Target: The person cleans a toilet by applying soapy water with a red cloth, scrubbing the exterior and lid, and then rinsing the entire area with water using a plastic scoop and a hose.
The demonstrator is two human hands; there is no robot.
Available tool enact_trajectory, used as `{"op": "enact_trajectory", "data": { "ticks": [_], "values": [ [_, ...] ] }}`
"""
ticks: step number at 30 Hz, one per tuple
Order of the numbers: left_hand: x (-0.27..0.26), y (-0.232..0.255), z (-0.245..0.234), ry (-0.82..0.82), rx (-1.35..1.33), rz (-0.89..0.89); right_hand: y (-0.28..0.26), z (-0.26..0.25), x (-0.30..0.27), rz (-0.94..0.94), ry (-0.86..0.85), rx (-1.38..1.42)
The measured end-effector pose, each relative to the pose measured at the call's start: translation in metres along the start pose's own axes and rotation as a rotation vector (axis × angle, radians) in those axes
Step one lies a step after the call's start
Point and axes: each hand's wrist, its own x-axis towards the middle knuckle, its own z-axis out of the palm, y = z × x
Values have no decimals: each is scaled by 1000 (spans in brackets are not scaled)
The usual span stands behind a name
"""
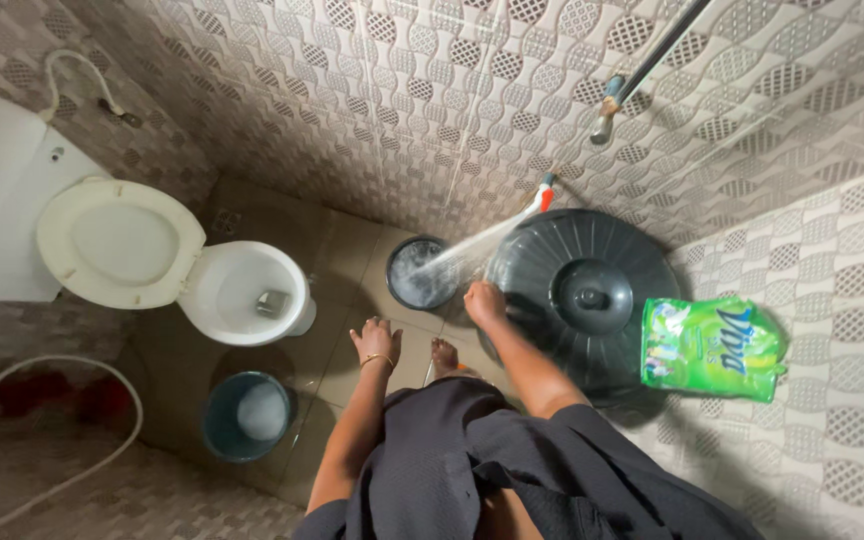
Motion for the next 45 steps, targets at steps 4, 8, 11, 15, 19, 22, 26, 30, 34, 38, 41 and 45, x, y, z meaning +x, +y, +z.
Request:
{"op": "enact_trajectory", "data": {
  "ticks": [4,8,11,15,19,22,26,30,34,38,41,45],
  "values": [
    [25,25,-2,82,-21,12,37,-31,55,-18,85,-53],
    [46,42,-2,77,-41,-36,74,-64,110,45,201,-30],
    [54,50,0,29,-50,-90,97,-83,146,208,227,-13],
    [60,56,3,18,-68,-118,115,-97,181,394,15,139],
    [62,54,4,6,-82,-170,128,-101,203,611,-316,522],
    [60,49,5,10,-80,-205,137,-97,215,634,-422,595],
    [59,50,9,15,-84,-227,147,-101,230,590,-575,606],
    [57,54,13,7,-124,-251,142,-110,241,313,-530,-153],
    [56,53,15,5,-172,-281,143,-118,241,-13,-391,-453],
    [49,45,18,44,-184,-296,143,-120,238,-107,-349,-442],
    [41,34,20,3,-167,-320,140,-116,220,24,-261,-338],
    [35,21,21,42,-228,-389,113,-83,188,361,105,80]
  ]
}}
